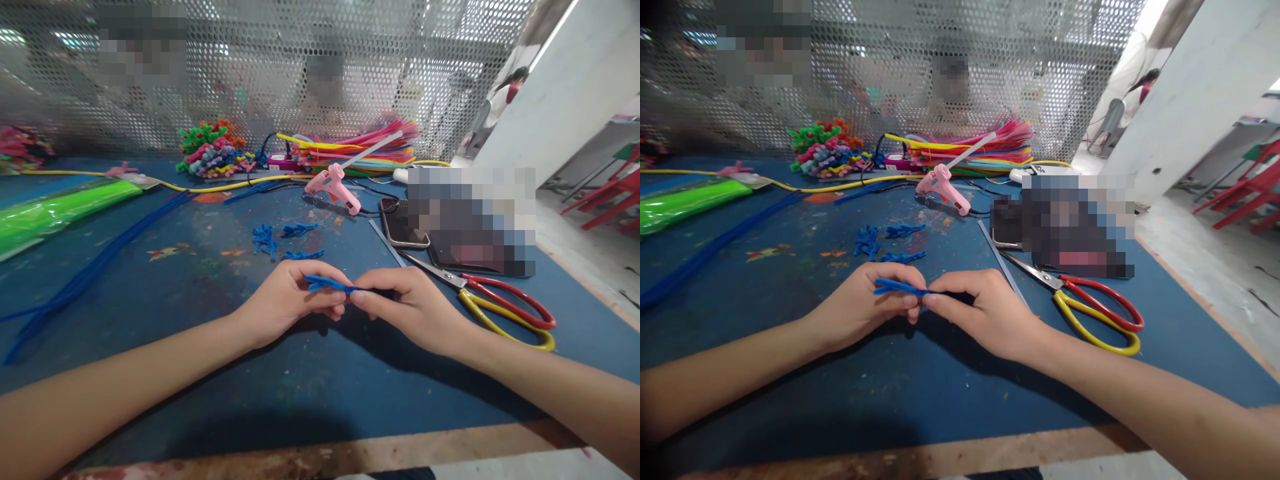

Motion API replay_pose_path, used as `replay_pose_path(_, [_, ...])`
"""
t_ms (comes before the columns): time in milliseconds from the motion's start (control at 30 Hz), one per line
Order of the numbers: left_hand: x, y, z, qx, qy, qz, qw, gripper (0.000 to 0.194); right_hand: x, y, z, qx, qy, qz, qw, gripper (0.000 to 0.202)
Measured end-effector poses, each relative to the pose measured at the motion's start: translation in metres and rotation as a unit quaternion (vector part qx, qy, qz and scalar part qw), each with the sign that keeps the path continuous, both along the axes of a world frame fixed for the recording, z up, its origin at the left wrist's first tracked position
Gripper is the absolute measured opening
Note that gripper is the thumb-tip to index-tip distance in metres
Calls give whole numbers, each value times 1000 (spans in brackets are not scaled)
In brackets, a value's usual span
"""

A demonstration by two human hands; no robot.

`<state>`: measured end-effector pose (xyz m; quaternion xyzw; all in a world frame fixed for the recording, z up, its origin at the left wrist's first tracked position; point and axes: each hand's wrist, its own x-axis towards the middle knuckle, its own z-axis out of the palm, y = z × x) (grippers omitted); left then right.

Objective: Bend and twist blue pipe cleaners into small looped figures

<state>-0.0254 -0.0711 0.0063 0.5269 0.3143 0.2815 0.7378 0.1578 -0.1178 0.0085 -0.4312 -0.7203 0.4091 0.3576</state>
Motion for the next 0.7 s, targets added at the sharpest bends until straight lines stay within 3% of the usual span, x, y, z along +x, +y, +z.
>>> replay_pose_path(100, [1,-1,-1,-10,-39,-7,999,13,0,2,-3,-120,112,-1,986,17])
replay_pose_path(200, [0,2,0,22,-57,-12,998,11,0,5,-6,-271,259,-5,927,19])
replay_pose_path(300, [-3,6,1,61,-38,-38,997,13,0,7,-8,-327,323,-6,888,20])
replay_pose_path(433, [-5,8,1,84,2,-86,993,11,0,8,-7,-293,321,-42,900,28])
replay_pose_path(600, [-1,3,3,35,49,-32,998,16,0,6,-6,-165,193,-84,964,30])
replay_pose_path(700, [2,2,5,-6,80,-22,997,21,-1,3,-5,-114,127,-84,982,32])
